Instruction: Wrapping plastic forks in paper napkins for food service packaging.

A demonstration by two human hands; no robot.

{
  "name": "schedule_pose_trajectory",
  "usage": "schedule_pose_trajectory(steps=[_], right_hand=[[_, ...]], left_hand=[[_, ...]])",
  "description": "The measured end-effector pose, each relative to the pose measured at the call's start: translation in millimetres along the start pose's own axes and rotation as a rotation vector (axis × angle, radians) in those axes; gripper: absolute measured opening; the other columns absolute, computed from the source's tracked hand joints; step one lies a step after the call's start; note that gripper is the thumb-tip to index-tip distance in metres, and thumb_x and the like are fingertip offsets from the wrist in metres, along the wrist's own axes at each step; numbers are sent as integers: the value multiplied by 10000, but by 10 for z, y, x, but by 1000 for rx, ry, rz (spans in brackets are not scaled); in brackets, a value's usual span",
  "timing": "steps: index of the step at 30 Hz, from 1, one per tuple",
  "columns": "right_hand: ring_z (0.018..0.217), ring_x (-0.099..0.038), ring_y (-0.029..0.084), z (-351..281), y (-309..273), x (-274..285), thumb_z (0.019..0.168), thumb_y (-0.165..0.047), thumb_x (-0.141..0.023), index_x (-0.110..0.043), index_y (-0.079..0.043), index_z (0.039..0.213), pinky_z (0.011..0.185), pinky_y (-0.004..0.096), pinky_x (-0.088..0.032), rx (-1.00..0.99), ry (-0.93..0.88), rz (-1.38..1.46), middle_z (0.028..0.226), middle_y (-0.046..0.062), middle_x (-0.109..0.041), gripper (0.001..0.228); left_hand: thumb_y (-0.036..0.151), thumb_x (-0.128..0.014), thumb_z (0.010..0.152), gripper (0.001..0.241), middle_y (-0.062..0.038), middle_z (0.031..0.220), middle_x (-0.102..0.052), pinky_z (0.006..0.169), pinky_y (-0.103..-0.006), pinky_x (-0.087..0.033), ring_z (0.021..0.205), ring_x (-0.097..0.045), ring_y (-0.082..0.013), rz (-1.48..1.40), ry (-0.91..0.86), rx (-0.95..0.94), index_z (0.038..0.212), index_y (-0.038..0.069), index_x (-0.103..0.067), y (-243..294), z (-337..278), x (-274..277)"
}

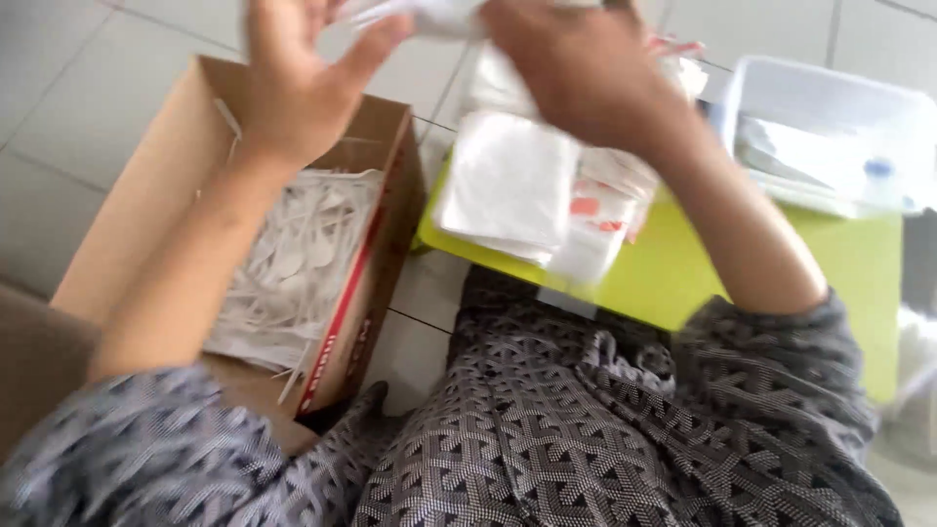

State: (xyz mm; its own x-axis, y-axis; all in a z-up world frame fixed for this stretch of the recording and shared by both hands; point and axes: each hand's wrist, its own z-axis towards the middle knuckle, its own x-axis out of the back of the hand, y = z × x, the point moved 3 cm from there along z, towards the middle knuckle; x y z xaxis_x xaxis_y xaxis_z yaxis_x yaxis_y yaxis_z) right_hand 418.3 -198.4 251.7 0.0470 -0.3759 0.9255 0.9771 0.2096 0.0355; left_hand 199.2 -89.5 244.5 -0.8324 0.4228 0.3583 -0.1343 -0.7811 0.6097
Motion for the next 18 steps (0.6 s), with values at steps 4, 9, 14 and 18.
schedule_pose_trajectory(steps=[4,9,14,18], right_hand=[[562,-342,26,-1029,630,106,918,-20,-544,-621,-357,960,428,208,-254,-174,156,-901,737,-178,-496,348],[650,-528,187,-2117,854,355,1208,-4,-496,-643,-52,1159,468,283,-400,-399,333,-535,982,86,-649,162],[600,-522,170,-2693,947,21,1193,-2,-451,-631,-20,1185,416,270,-347,-550,255,-296,845,74,-646,182],[589,-575,269,-2867,833,-299,1160,-53,-426,-592,-21,1260,427,369,-394,-594,195,-110,915,112,-670,196]], left_hand=[[591,-626,994,940,-227,1684,-185,1264,-542,-162,1562,-196,-370,167,-494,255,1596,43,-154,-77,-140,-978],[659,-235,1006,930,-79,1671,307,1216,-605,157,1546,253,-263,671,-1243,283,1616,88,173,-525,-731,-1977],[600,-119,1027,831,-86,1671,292,1231,-593,151,1546,236,-269,658,-1214,248,1587,85,216,-682,-752,-2007],[530,-130,1060,761,-82,1697,237,1201,-569,210,1569,213,-256,392,-1116,250,1567,103,244,-864,-833,-1947]])
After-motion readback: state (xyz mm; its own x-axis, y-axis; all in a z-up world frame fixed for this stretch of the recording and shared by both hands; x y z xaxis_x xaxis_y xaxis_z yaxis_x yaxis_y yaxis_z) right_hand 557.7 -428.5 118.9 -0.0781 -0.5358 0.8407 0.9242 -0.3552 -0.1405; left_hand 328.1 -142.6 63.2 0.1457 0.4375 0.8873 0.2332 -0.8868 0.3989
